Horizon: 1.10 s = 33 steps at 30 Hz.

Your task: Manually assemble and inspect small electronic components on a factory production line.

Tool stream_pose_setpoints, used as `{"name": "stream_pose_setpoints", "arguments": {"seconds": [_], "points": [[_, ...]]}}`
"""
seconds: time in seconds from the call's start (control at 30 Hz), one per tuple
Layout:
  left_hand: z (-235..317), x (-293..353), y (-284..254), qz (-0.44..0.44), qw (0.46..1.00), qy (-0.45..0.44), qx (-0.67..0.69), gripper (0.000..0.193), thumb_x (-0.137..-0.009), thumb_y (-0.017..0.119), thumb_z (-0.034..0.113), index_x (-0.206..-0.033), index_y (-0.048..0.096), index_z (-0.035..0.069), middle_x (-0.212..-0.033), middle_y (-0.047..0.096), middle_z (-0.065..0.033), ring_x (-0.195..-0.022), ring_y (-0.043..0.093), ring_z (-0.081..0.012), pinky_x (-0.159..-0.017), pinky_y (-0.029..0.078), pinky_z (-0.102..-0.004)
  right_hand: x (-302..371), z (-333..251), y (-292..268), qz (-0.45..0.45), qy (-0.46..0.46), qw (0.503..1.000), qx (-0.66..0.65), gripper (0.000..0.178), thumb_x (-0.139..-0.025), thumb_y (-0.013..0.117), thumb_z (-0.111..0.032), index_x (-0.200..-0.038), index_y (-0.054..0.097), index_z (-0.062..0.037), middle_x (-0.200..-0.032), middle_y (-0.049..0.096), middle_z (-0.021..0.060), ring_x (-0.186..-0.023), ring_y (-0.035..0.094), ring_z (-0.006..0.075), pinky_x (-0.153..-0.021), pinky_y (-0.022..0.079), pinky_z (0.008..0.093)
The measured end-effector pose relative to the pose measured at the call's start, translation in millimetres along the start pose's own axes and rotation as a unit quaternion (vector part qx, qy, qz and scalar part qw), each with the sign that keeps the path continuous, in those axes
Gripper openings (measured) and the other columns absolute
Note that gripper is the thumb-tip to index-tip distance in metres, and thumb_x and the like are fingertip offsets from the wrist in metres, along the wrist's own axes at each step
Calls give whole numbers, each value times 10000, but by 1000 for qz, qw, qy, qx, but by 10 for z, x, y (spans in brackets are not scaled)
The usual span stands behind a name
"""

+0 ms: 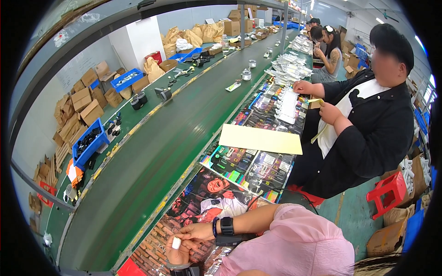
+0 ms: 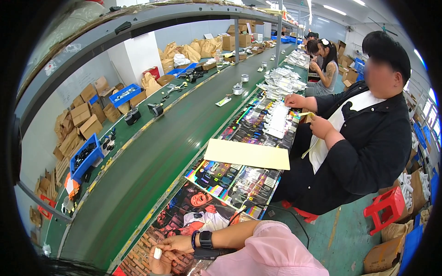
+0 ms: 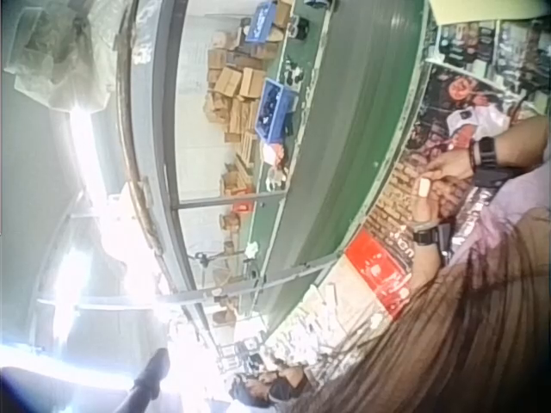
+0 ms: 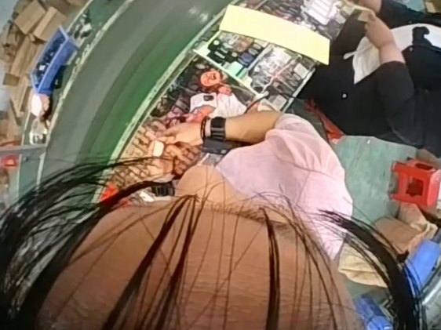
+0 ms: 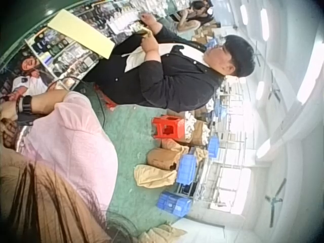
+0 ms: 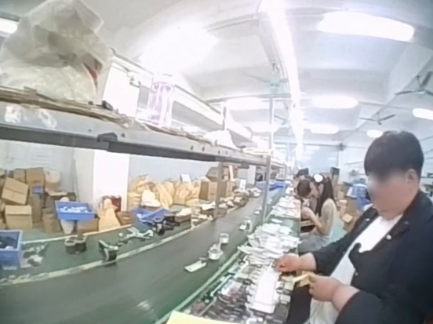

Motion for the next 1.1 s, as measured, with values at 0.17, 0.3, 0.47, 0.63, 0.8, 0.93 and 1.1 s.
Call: {"name": "stream_pose_setpoints", "arguments": {"seconds": [0.17, 0.3, 0.47, 0.63, 0.8, 0.93, 1.1], "points": [[-24, -4, -32, -17, 1000, -5, 12, 251, -946, 483, 160, -1047, 496, -69, -984, 610, -288, -664, 656, -351, -572, 570, -449, -57, 54, -26, -63, -22, 998, 7, 369, -982, 428, -221, -1295, 386, -30, -717, 513, 0, -628, 544, 104, -645, 463, 272], [-28, -1, -52, -9, 1000, -3, 6, 262, -942, 494, 168, -1045, 495, -73, -976, 613, -285, -664, 657, -348, -588, 572, -462, -64, 68, -33, -40, -17, 999, -1, 360, -978, 439, -228, -1274, 401, -26, -707, 507, -2, -616, 542, 106, -658, 468, 266], [-28, -10, -61, -4, 1000, -4, -10, 273, -938, 504, 177, -1039, 494, -76, -971, 616, -283, -667, 658, -347, -596, 572, -475, -41, 29, -12, -41, -19, 999, 2, 334, -977, 441, -219, -1246, 425, -23, -690, 499, -6, -606, 537, 102, -602, 448, 245], [-15, -7, -16, -17, 1000, -3, 1, 272, -937, 503, 175, -1043, 494, -76, -976, 614, -285, -669, 659, -352, -604, 571, -485, -4, -30, 36, -36, -28, 999, 23, 275, -983, 426, -213, -1180, 451, -23, -652, 482, -23, -576, 519, 86, -541, 401, 234], [-26, -8, -39, -17, 1000, -2, 9, 263, -938, 497, 167, -1042, 495, -75, -979, 612, -289, -670, 659, -353, -598, 572, -473, 10, -46, 52, -18, -27, 999, 29, 233, -986, 417, -204, -1126, 464, -23, -638, 478, -27, -537, 504, 85, -496, 369, 221], [-16, -2, -24, -11, 1000, -5, 2, 253, -939, 493, 159, -1040, 496, -73, -973, 614, -288, -666, 660, -345, -583, 576, -437, -6, -37, 35, -31, -32, 999, 19, 250, -986, 420, -207, -1140, 459, -14, -643, 482, -20, -546, 513, 88, -483, 368, 222], [-15, -2, -32, -5, 1000, -6, 0, 249, -940, 492, 155, -1036, 496, -74, -965, 618, -283, -662, 661, -336, -575, 578, -416, -38, 11, -6, -26, -19, 999, -9, 310, -983, 434, -228, -1197, 440, -3, -682, 496, -1, -559, 523, 99, -492, 391, 227]]}}
Point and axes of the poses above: each hand's wrist, its own x-axis away from the middle knuckle, its own y-axis out of the palm, z = x × y, the point moved 8 cm from there along -x, towards the middle knuckle
